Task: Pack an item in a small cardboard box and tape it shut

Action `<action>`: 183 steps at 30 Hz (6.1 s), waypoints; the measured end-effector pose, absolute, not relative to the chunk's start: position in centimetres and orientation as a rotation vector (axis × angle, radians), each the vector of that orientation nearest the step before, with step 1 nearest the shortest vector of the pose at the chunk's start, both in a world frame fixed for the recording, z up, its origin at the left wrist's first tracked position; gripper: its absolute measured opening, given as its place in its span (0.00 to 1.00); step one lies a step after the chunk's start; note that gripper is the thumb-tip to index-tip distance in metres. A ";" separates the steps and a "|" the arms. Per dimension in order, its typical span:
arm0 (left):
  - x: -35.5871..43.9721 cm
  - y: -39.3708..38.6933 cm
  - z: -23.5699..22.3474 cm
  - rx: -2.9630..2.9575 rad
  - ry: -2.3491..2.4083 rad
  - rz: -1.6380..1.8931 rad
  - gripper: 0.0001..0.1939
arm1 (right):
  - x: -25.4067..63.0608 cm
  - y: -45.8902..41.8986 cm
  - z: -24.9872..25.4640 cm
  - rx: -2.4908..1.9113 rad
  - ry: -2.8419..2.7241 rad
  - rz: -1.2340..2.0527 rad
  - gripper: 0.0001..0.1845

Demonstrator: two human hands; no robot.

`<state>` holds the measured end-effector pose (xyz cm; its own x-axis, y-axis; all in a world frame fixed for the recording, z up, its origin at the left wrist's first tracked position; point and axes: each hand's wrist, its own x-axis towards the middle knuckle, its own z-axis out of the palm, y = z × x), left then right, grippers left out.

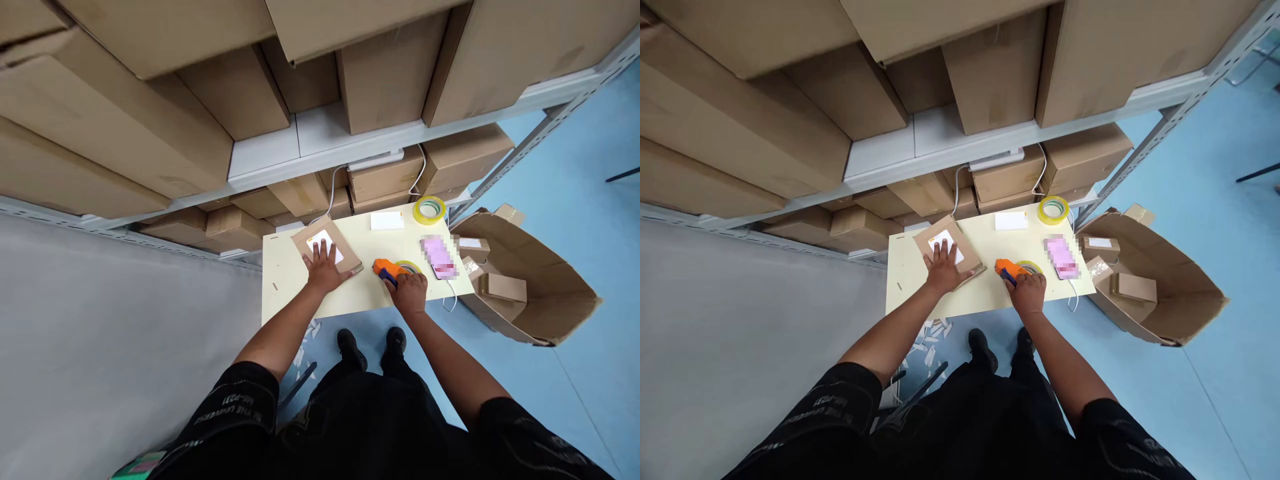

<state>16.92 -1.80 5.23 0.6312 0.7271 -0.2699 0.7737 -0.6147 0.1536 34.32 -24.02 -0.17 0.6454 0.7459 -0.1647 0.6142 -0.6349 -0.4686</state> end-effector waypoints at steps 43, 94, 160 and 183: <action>1.0 2.5 5.4 1.732 1.007 0.184 0.42 | 25.9 -14.8 3.9 -2.251 -0.887 0.737 0.46; 2.2 3.0 11.0 1.816 1.573 0.509 0.18 | 49.2 -4.6 -2.8 -2.716 -1.201 0.354 0.31; 5.8 5.7 13.8 2.287 1.211 0.437 0.15 | 44.5 -1.7 -2.8 -2.703 -1.566 0.369 0.19; 26.9 8.5 16.0 2.019 0.955 -0.123 0.19 | 48.1 -7.1 -1.0 -2.052 -0.700 0.362 0.18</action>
